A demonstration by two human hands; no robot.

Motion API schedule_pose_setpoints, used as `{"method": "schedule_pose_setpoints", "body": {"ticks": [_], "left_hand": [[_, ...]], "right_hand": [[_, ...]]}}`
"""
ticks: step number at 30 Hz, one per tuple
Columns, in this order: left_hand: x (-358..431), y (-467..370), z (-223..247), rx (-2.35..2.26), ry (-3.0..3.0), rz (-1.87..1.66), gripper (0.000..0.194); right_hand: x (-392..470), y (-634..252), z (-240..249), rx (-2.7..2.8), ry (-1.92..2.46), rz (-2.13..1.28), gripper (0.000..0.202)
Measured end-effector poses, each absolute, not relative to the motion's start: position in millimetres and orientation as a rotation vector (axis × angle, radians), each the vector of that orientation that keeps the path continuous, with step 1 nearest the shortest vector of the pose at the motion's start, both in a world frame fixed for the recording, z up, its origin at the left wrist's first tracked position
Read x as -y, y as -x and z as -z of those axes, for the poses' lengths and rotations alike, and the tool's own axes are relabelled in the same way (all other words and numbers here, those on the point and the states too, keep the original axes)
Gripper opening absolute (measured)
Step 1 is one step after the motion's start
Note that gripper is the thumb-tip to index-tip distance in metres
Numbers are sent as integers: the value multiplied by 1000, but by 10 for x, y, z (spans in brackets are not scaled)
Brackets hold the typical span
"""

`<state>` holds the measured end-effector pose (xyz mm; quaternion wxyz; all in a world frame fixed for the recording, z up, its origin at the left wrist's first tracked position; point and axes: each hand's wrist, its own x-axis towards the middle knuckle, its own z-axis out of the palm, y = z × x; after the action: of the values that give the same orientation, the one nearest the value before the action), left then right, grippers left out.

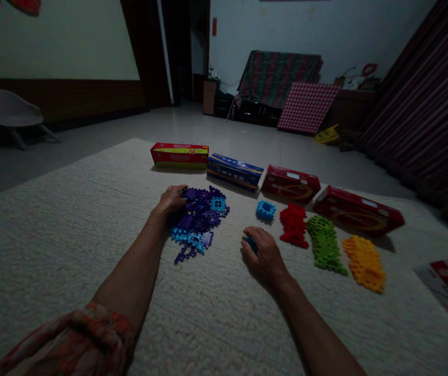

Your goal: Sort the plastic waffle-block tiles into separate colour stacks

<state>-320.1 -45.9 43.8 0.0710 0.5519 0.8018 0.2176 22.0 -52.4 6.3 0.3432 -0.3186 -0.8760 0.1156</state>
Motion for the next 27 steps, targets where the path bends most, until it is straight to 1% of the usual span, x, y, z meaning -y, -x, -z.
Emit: {"method": "schedule_pose_setpoints", "body": {"ticks": [4,9,12,15,18,20,22,24,27], "left_hand": [[522,3221,-551,-2420,-1673,-664,54],[627,3197,-778,-2512,-1666,-706,50],[646,3069,-947,-2455,-1725,-711,58],[644,2858,-1080,-2167,-1898,-631,64],[627,2663,-1116,-1746,-2028,-449,65],[589,2587,-1074,-1608,-2050,-390,65],[516,2549,-984,-1689,-2065,-427,59],[415,2526,-864,-1923,-2084,-482,50],[257,2479,-680,-2232,-2097,-474,44]], "right_hand": [[519,-220,-43,2271,821,-296,21],[509,-209,-6,2240,837,-330,22],[498,-204,-10,2206,860,-381,21],[476,-213,-28,2144,872,-434,23],[457,-228,-46,2072,913,-460,27],[450,-231,-49,2047,927,-464,27],[446,-225,-42,2043,906,-452,27],[445,-212,-28,2064,864,-438,26],[447,-198,-5,2095,818,-426,25]]}}
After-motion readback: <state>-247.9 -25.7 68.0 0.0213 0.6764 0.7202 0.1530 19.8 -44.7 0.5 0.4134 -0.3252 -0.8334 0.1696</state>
